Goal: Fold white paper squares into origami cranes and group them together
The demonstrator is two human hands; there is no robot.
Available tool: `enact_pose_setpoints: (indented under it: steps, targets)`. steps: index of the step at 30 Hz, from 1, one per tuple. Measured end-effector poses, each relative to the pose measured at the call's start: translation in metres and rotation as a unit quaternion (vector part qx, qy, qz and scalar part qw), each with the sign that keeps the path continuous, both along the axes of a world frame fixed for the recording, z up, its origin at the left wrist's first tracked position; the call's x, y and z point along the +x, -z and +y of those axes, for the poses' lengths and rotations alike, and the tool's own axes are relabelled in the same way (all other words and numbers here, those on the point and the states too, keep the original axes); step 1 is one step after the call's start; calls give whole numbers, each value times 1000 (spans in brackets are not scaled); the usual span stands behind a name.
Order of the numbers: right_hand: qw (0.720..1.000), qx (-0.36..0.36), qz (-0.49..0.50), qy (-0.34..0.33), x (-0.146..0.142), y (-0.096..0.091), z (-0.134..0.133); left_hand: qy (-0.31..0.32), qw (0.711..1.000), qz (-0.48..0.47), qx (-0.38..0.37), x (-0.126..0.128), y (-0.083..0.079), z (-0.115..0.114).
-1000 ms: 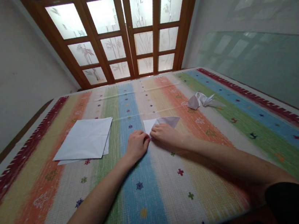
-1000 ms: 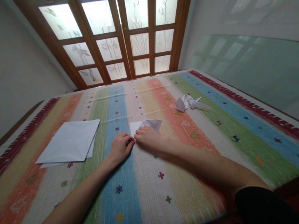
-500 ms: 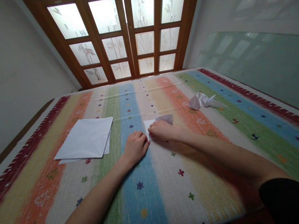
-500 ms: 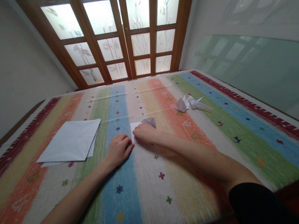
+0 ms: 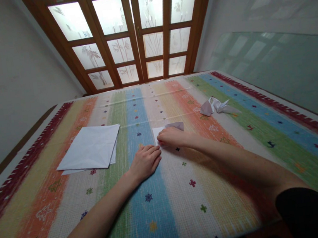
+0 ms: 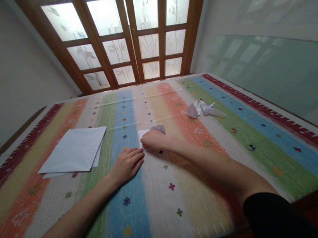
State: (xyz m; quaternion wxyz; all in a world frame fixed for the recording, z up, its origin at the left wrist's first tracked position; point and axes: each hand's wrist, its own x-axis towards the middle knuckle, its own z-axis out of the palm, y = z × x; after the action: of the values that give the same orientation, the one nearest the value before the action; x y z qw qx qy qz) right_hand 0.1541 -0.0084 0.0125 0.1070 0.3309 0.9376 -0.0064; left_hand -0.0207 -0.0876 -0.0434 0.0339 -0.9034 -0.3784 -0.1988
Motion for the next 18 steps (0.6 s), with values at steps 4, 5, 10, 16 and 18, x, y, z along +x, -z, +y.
enact_pose_setpoints:
  steps: [4, 5, 10, 16, 18]
  targets:
    - [1000, 3, -4, -5, 0, 0, 0, 7, 1000, 27, 11, 1, -3, -2]
    - [1000, 3, -8, -4, -1, -1, 0, 4, 999, 32, 14, 2, -3, -2]
    - [1000, -2, -21, -1, -5, -6, -2, 10, 998, 56, 25, 3, -4, -4]
    - [1000, -1, -21, -4, -4, 0, 4, 27, 998, 48, 12, 3, -5, -1]
    - [1000, 4, -15, -9, -4, 3, 5, 26, 999, 28, 0, 3, -5, -1]
